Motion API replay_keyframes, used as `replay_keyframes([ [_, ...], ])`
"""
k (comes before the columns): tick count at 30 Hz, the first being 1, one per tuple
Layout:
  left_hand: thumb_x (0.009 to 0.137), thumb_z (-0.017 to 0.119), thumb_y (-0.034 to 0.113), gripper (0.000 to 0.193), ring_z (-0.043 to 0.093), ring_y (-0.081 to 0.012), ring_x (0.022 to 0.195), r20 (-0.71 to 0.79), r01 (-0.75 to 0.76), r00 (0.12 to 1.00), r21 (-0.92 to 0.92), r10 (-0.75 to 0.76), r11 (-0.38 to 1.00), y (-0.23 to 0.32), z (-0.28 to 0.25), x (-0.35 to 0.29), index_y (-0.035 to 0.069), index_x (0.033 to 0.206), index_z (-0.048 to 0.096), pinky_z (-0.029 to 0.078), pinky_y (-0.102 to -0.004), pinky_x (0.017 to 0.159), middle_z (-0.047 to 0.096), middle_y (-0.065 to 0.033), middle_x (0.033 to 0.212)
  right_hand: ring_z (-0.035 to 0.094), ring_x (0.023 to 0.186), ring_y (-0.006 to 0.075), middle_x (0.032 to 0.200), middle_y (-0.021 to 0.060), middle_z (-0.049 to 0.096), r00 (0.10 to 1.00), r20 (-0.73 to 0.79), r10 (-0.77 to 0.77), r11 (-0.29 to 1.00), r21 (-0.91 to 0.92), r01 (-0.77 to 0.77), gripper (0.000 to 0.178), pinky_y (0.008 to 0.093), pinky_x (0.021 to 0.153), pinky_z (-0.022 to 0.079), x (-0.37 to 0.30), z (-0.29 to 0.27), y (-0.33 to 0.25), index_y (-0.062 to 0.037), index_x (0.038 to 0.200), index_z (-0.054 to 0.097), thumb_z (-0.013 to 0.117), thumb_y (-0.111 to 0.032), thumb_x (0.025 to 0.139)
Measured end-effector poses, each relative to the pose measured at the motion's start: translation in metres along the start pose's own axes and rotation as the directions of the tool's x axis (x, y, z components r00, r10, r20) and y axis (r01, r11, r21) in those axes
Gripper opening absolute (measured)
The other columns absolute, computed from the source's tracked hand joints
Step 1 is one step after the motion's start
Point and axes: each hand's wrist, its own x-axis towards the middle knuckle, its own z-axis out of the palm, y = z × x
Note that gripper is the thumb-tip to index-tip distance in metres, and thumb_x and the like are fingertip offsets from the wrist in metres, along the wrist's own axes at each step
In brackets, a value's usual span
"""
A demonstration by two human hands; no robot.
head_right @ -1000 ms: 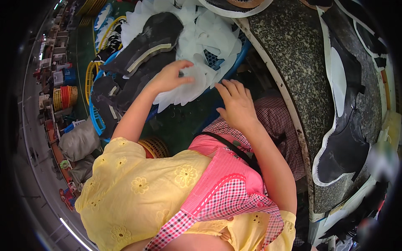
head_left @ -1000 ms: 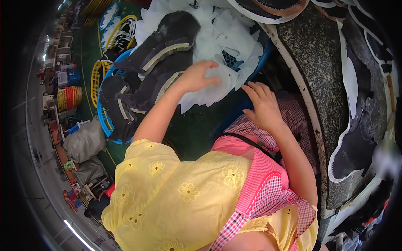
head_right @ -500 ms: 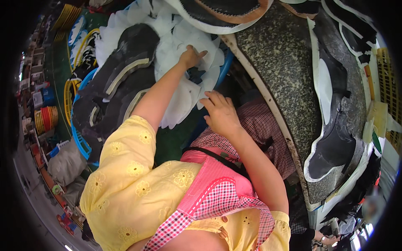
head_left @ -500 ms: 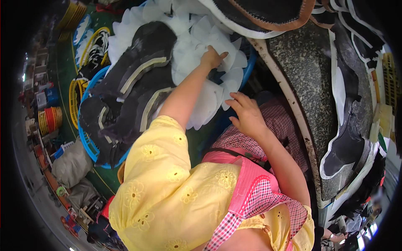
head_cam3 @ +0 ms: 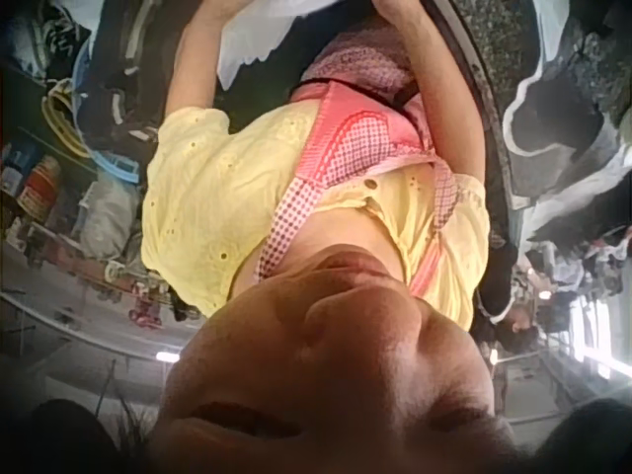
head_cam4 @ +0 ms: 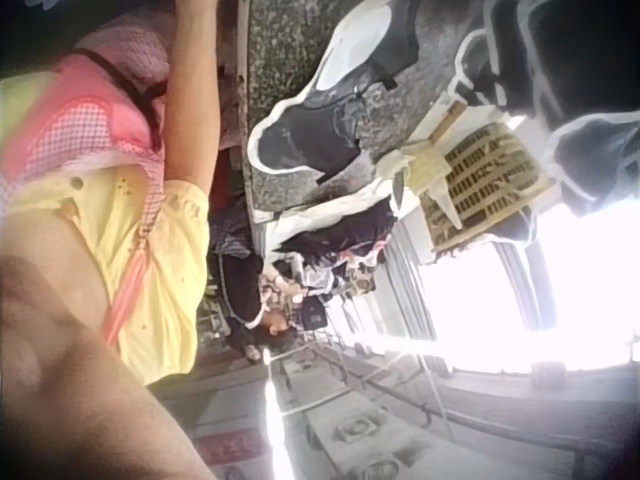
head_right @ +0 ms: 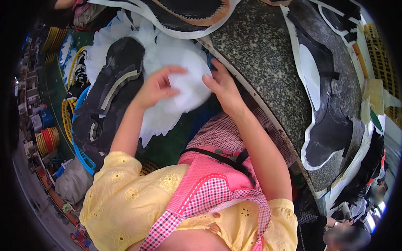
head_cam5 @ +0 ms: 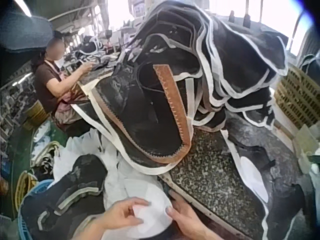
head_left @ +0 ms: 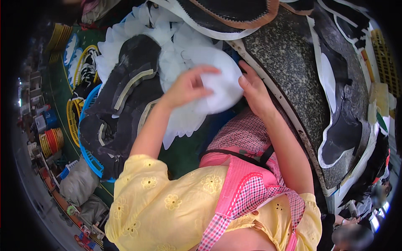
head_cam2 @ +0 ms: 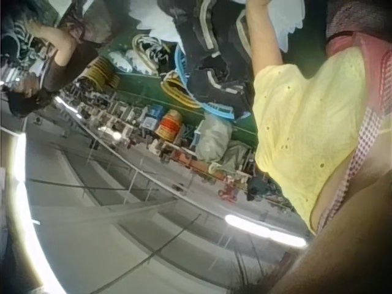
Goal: The recorder is assembling and inspecting shoe upper components in a factory setting.
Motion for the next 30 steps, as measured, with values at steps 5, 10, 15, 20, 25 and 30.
replay_keyframes([
  [5, 0.068, 0.067, 0.003, 0.065, 0.055, -0.0116, 0.085, -0.055, -0.238, 0.971, -0.227, 0.231, 0.945, 0.014, 0.051, -0.016, 0.008, 0.127, 0.040, 0.045, -0.0232, 0.074, 0.051, -0.0063, 0.114, 0.056, 0.073, 0.0096, 0.083, 0.0048, 0.061, 1.000, 0.017, 0.003, 1.000, -0.006, -0.003, 0.023, 0.0225, 0.069, 0.044, -0.034, -0.001, -0.027, 0.0027, 0.095, 0.053, 0.062, -0.004, 0.075],
  [10, 0.071, 0.069, 0.008, 0.053, 0.057, -0.0126, 0.082, -0.162, -0.168, 0.975, -0.096, 0.151, 0.981, 0.031, 0.070, 0.008, 0.006, 0.119, 0.047, 0.046, -0.0250, 0.070, 0.060, -0.0070, 0.099, 0.056, 0.074, 0.0089, 0.083, 0.0035, 0.060, 0.975, -0.036, -0.219, 0.960, -0.189, 0.208, 0.019, 0.0214, 0.067, 0.044, -0.069, 0.000, -0.039, 0.0004, 0.092, 0.054, 0.062, -0.005, 0.076],
  [15, 0.072, 0.068, 0.007, 0.013, 0.058, -0.0101, 0.071, -0.157, -0.131, 0.979, 0.005, 0.130, 0.991, 0.044, 0.095, 0.008, 0.003, 0.082, 0.062, 0.046, -0.0222, 0.064, 0.062, -0.0036, 0.074, 0.055, 0.071, 0.0070, 0.078, 0.0035, 0.060, 0.921, -0.139, -0.363, 0.927, -0.154, 0.342, 0.014, 0.0197, 0.063, 0.043, -0.089, -0.009, -0.050, 0.0001, 0.087, 0.056, 0.063, -0.005, 0.075],
  [20, 0.074, 0.066, 0.005, 0.008, 0.059, -0.0121, 0.070, 0.077, -0.353, 0.934, 0.076, 0.348, 0.932, 0.060, 0.103, -0.005, 0.003, 0.079, 0.060, 0.046, -0.0241, 0.063, 0.062, -0.0061, 0.075, 0.048, 0.052, 0.0061, 0.060, -0.0016, 0.053, 0.982, -0.187, -0.027, 0.963, 0.257, 0.076, 0.006, 0.0194, 0.051, 0.038, -0.103, -0.031, -0.048, -0.0042, 0.070, 0.056, 0.053, -0.007, 0.074],
  [25, 0.077, 0.059, -0.003, 0.005, 0.059, -0.0177, 0.073, -0.094, -0.814, 0.531, 0.219, 0.842, 0.538, 0.078, 0.058, -0.008, 0.000, 0.079, 0.056, 0.047, -0.0289, 0.065, 0.062, -0.0121, 0.079, 0.049, 0.052, 0.0097, 0.065, 0.0026, 0.052, 0.857, -0.419, -0.300, 0.939, 0.027, 0.342, 0.015, 0.0210, 0.047, 0.038, -0.143, -0.044, -0.054, -0.0026, 0.079, 0.051, 0.051, -0.016, 0.086],
  [30, 0.080, 0.054, -0.005, 0.007, 0.057, -0.0180, 0.075, -0.405, -0.581, 0.438, 0.554, 0.803, 0.596, 0.051, 0.028, -0.022, -0.001, 0.084, 0.051, 0.046, -0.0260, 0.068, 0.061, -0.0142, 0.081, 0.052, 0.059, 0.0101, 0.077, 0.0070, 0.056, 0.769, -0.452, -0.452, 0.840, 0.073, 0.537, 0.012, 0.0200, 0.052, 0.042, -0.172, -0.056, -0.053, -0.0047, 0.081, 0.050, 0.046, -0.013, 0.089],
])
